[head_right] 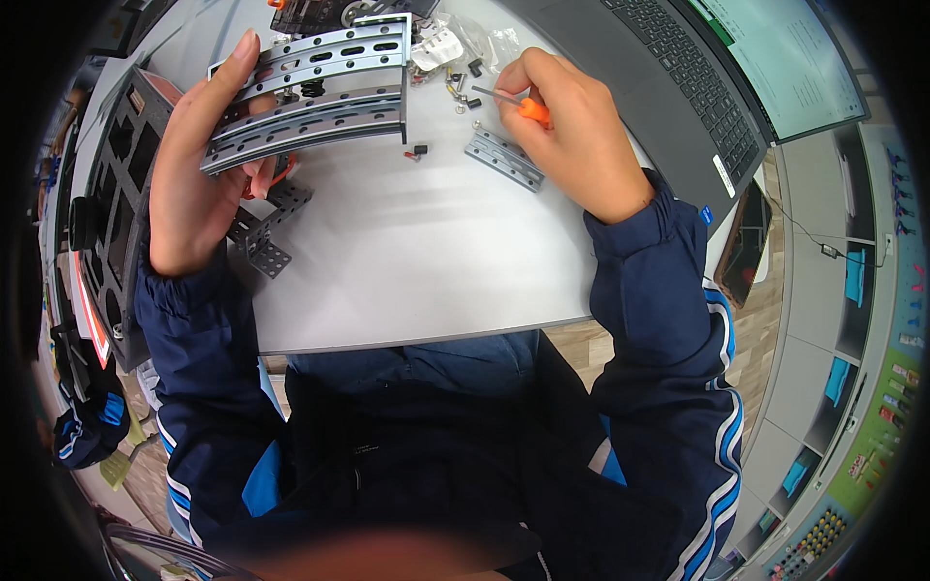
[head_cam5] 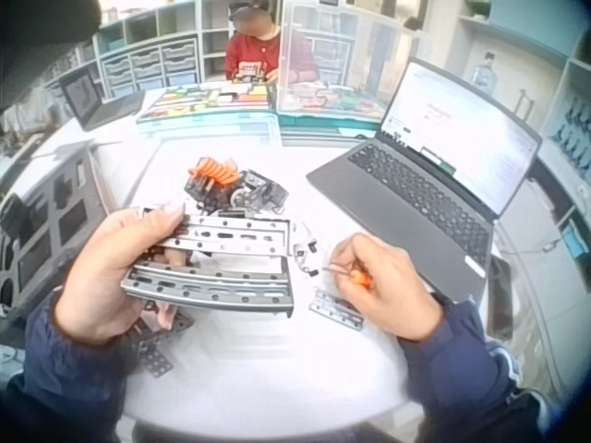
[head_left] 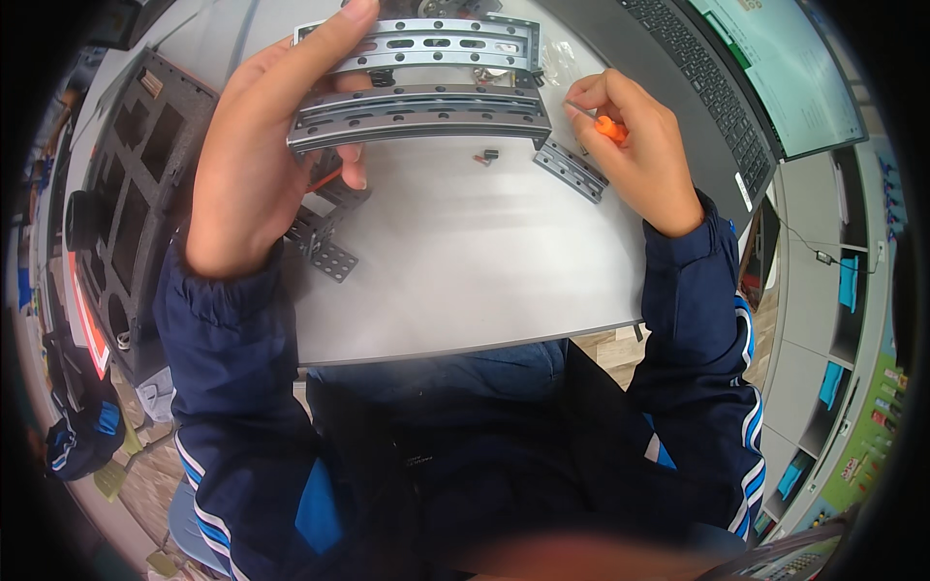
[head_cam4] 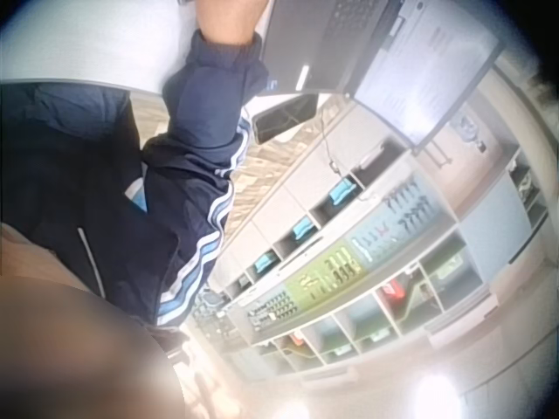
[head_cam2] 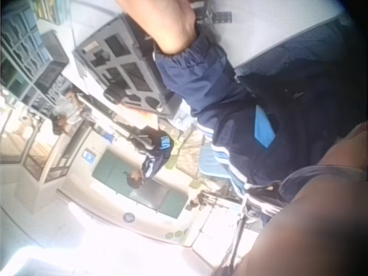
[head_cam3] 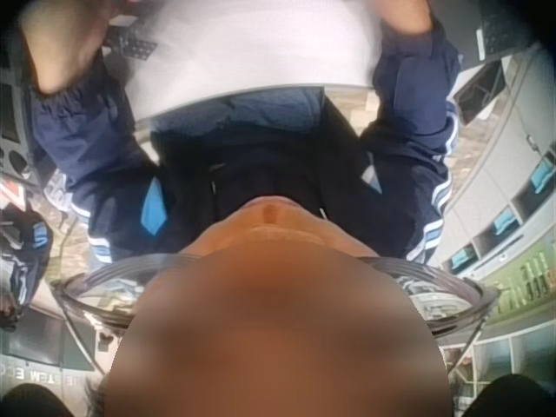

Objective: The person assembles a metal frame by inserting and tightening screws into pre-drilled holes using an orange-handled screwdriver. They handle multiple metal brackets and small fasteners, aligning parts and securing them one at a time.

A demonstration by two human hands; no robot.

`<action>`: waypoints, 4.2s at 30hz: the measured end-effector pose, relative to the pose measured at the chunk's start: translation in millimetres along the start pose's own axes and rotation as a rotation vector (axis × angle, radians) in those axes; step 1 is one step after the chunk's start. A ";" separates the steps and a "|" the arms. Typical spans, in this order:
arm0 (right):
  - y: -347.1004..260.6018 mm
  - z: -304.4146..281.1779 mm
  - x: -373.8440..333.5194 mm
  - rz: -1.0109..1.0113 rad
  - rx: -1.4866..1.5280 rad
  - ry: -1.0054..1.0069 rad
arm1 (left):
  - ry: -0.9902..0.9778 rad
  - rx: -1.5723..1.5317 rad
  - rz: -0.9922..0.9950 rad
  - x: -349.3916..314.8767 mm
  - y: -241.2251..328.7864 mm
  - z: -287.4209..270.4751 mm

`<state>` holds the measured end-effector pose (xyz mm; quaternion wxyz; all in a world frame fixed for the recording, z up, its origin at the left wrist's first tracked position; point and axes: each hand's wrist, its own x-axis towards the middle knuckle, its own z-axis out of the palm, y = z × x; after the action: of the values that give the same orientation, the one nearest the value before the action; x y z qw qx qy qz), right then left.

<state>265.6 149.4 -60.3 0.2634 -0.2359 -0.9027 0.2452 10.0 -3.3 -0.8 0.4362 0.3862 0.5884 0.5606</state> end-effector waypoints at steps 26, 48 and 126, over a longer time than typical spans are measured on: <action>-1.8 -1.0 1.7 0.159 -0.040 0.034 | -0.023 -0.025 0.020 1.1 -3.8 -3.1; 8.0 6.9 1.6 0.056 0.021 0.114 | 0.005 -0.007 -0.027 0.0 -2.3 -1.6; -30.9 9.5 -1.4 0.102 0.673 0.017 | -0.408 0.300 -0.237 8.9 4.0 50.6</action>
<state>251.9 121.9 -50.3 0.3214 -0.1826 -0.7559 0.5403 54.9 21.8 2.9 0.5460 0.4799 0.6059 0.3231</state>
